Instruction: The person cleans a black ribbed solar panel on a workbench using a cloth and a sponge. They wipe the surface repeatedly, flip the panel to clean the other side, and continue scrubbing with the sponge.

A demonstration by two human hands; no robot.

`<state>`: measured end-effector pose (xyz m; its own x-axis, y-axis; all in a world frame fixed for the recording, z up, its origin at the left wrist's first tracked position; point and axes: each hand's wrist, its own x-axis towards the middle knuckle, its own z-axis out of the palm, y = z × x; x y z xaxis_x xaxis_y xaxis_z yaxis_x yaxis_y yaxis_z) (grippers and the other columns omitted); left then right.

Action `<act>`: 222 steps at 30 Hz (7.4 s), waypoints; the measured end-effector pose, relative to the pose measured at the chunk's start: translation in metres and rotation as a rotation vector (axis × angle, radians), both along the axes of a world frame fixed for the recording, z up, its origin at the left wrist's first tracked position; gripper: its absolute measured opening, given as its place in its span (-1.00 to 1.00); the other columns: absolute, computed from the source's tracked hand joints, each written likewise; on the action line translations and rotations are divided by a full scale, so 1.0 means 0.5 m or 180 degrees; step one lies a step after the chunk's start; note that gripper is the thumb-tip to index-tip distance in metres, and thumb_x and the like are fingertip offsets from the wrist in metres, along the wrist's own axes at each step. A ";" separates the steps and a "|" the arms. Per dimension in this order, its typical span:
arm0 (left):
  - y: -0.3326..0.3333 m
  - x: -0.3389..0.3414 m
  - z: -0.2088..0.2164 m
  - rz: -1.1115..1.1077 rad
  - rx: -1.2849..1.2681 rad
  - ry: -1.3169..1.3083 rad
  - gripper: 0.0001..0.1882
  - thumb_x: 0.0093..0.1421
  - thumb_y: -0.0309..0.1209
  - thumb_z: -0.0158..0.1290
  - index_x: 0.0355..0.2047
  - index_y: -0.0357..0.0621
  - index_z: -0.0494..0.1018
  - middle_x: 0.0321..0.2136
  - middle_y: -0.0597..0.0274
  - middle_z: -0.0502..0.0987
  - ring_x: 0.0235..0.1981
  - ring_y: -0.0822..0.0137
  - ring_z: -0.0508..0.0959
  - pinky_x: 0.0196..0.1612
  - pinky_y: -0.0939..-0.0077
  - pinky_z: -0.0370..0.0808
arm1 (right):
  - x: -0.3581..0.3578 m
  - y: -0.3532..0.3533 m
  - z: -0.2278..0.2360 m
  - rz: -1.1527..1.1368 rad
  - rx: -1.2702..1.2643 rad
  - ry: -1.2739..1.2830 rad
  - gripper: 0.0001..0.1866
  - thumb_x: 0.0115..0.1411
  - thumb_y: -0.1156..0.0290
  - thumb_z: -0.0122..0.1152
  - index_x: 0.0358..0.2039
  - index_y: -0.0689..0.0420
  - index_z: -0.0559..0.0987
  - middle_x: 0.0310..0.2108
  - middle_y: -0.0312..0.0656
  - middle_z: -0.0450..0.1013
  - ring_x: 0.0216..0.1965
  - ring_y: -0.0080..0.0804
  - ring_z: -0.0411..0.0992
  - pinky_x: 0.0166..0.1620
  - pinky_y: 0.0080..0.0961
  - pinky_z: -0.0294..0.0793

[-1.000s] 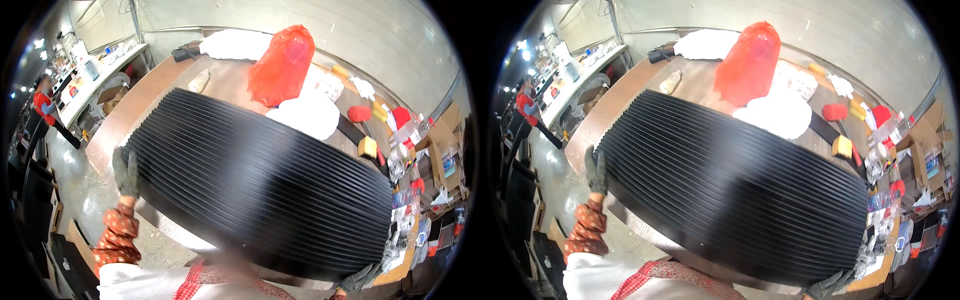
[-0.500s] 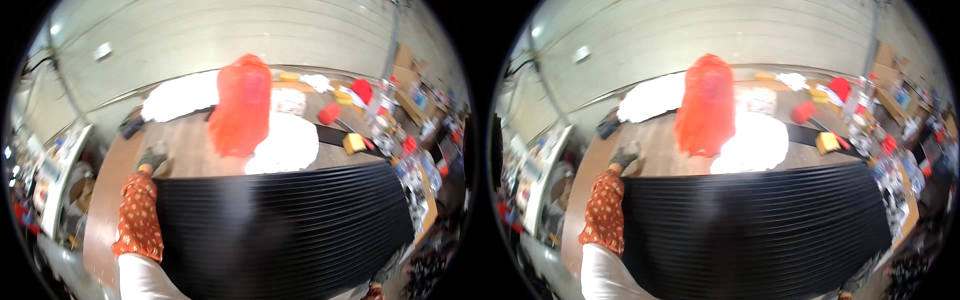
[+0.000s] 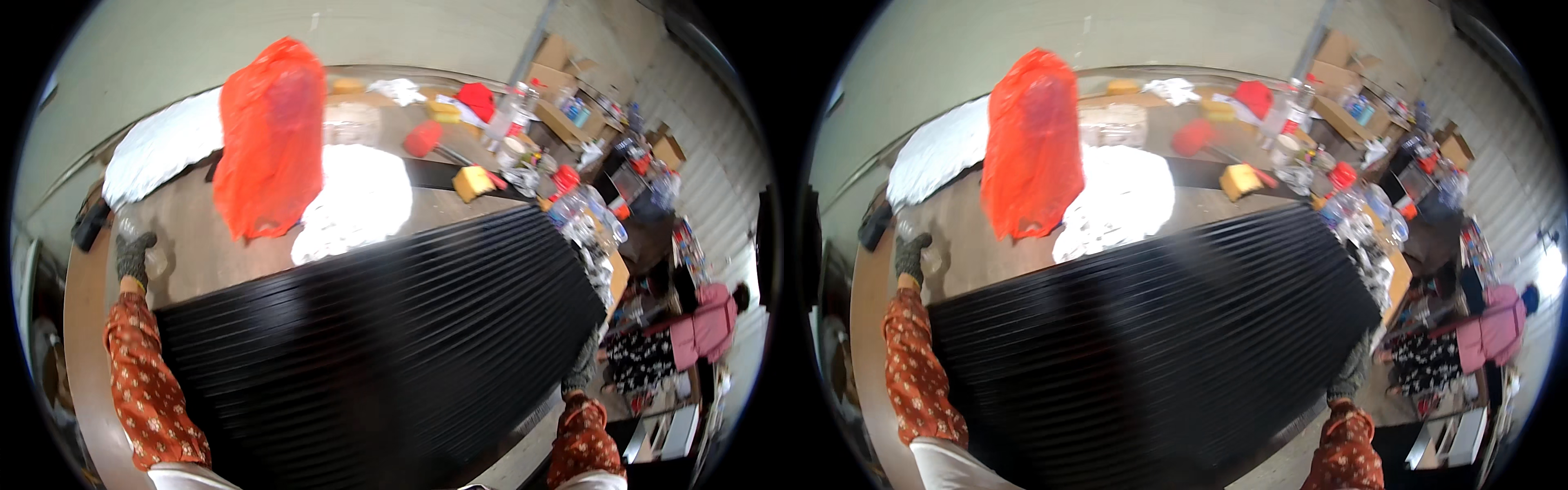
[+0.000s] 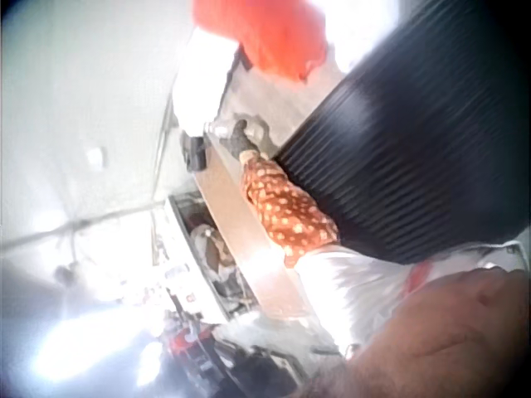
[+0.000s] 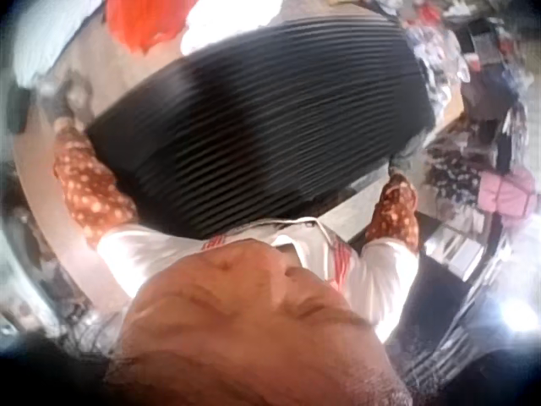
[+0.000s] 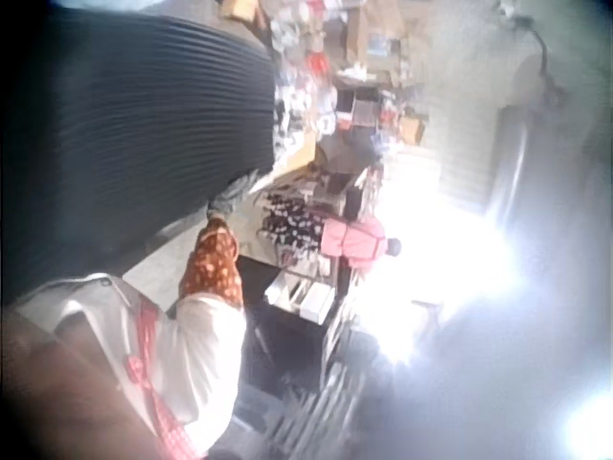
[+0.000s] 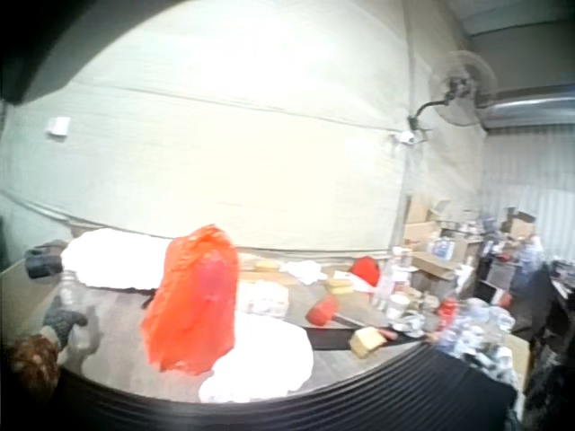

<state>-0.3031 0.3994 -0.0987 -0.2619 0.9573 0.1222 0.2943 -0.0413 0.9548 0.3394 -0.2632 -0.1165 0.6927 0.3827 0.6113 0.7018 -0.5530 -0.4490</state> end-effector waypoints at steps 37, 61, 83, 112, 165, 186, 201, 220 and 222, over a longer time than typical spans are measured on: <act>-0.862 0.787 0.149 -0.3619 0.2287 0.3436 -0.34 0.21 -0.17 0.04 0.25 -0.24 0.24 0.27 -0.12 0.24 0.32 -0.11 0.19 0.38 -0.11 -0.03 | 0.259 0.139 0.214 0.1100 -0.1048 -0.0671 -0.44 0.29 0.05 0.03 0.20 0.12 0.37 0.21 0.06 0.26 0.24 0.03 0.19 0.30 -0.02 0.05; -1.212 0.877 0.197 -0.1892 0.1728 0.3582 -0.38 0.35 -0.02 -0.20 0.30 -0.13 0.21 0.33 -0.09 0.15 0.36 -0.17 0.10 0.35 -0.26 -0.06 | 0.452 -0.076 0.177 0.2060 -0.0333 0.1836 -0.57 0.35 0.35 0.03 0.18 0.25 0.40 0.17 -0.02 0.39 0.20 -0.21 0.34 0.23 -0.40 0.30; -1.259 0.953 0.056 -0.0029 0.1666 0.3898 -0.45 0.34 -0.13 -0.26 0.22 -0.17 0.32 0.29 -0.07 0.23 0.36 -0.12 0.12 0.38 -0.20 -0.16 | 0.572 -0.040 0.078 0.2086 -0.1450 0.0530 -0.43 0.19 0.30 0.16 0.23 0.05 0.37 0.20 0.10 0.29 0.13 0.16 0.32 0.17 -0.11 0.31; -1.346 1.470 0.048 -0.1700 0.2029 0.3565 -0.39 0.22 0.08 -0.05 0.13 -0.03 0.40 0.20 0.00 0.34 0.26 -0.10 0.27 0.30 -0.30 0.05 | 0.642 0.114 0.129 0.3990 -0.0523 0.0608 -0.70 0.22 0.40 0.11 -0.02 0.12 0.54 -0.21 -0.11 0.51 -0.13 -0.13 0.49 -0.10 -0.26 0.48; -1.346 1.184 0.104 -0.1915 0.1545 0.2630 -0.59 0.17 -0.30 -0.06 0.01 -0.20 0.39 0.04 0.08 0.39 0.11 0.21 0.40 0.12 0.34 0.33 | 0.388 0.125 0.331 0.3966 0.0103 -0.1262 -0.51 0.25 0.14 0.20 -0.05 0.34 0.56 -0.07 0.12 0.51 -0.04 0.02 0.48 0.07 -0.21 0.46; -2.010 0.404 -0.048 0.1762 0.0484 0.1690 -0.65 0.08 -0.28 0.03 -0.15 -0.16 0.53 -0.02 0.03 0.49 0.00 0.15 0.48 -0.06 0.20 0.46 | -0.794 -0.279 0.263 0.7867 0.0458 -0.0526 -0.66 0.22 0.34 0.22 -0.08 0.32 0.58 -0.11 0.17 0.52 -0.09 0.13 0.49 0.02 -0.12 0.46; -2.720 -0.230 -0.222 0.4307 -0.2214 0.0624 -0.27 0.15 -0.09 0.10 0.26 -0.16 0.22 0.27 -0.12 0.24 0.22 -0.05 0.33 0.27 0.19 0.26 | -1.665 -0.641 0.215 0.8519 -0.0678 -0.2359 -0.56 0.12 0.26 0.28 0.01 0.14 0.56 0.01 0.07 0.48 0.04 0.06 0.40 0.14 -0.09 0.32; -3.839 -1.310 -0.645 0.4518 -0.4592 0.1205 -0.06 -0.09 -0.17 0.24 0.31 -0.06 0.13 0.29 -0.06 0.17 0.32 -0.10 0.12 0.35 -0.05 0.01 | -2.253 -1.483 -0.198 0.9115 -0.3152 -0.3095 -0.55 0.15 0.16 0.27 0.04 0.03 0.54 -0.08 -0.01 0.52 -0.21 0.00 0.48 -0.11 -0.08 0.46; -3.878 -1.399 -0.668 0.3923 -0.4741 0.1117 -0.05 -0.10 -0.17 0.24 0.32 -0.05 0.12 0.29 -0.04 0.17 0.33 -0.09 0.11 0.36 -0.07 -0.03 | -2.281 -1.503 -0.213 0.8807 -0.2958 -0.3433 -0.54 0.15 0.14 0.26 0.04 0.03 0.54 -0.09 0.00 0.53 -0.21 0.01 0.48 -0.13 -0.08 0.48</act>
<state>-1.0025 -1.5395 -0.4326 -0.9018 -0.3233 -0.2866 -0.3180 0.9458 -0.0663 -0.8009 -1.0147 -0.2229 -0.8308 -0.5000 -0.2444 -0.4329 0.8566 -0.2808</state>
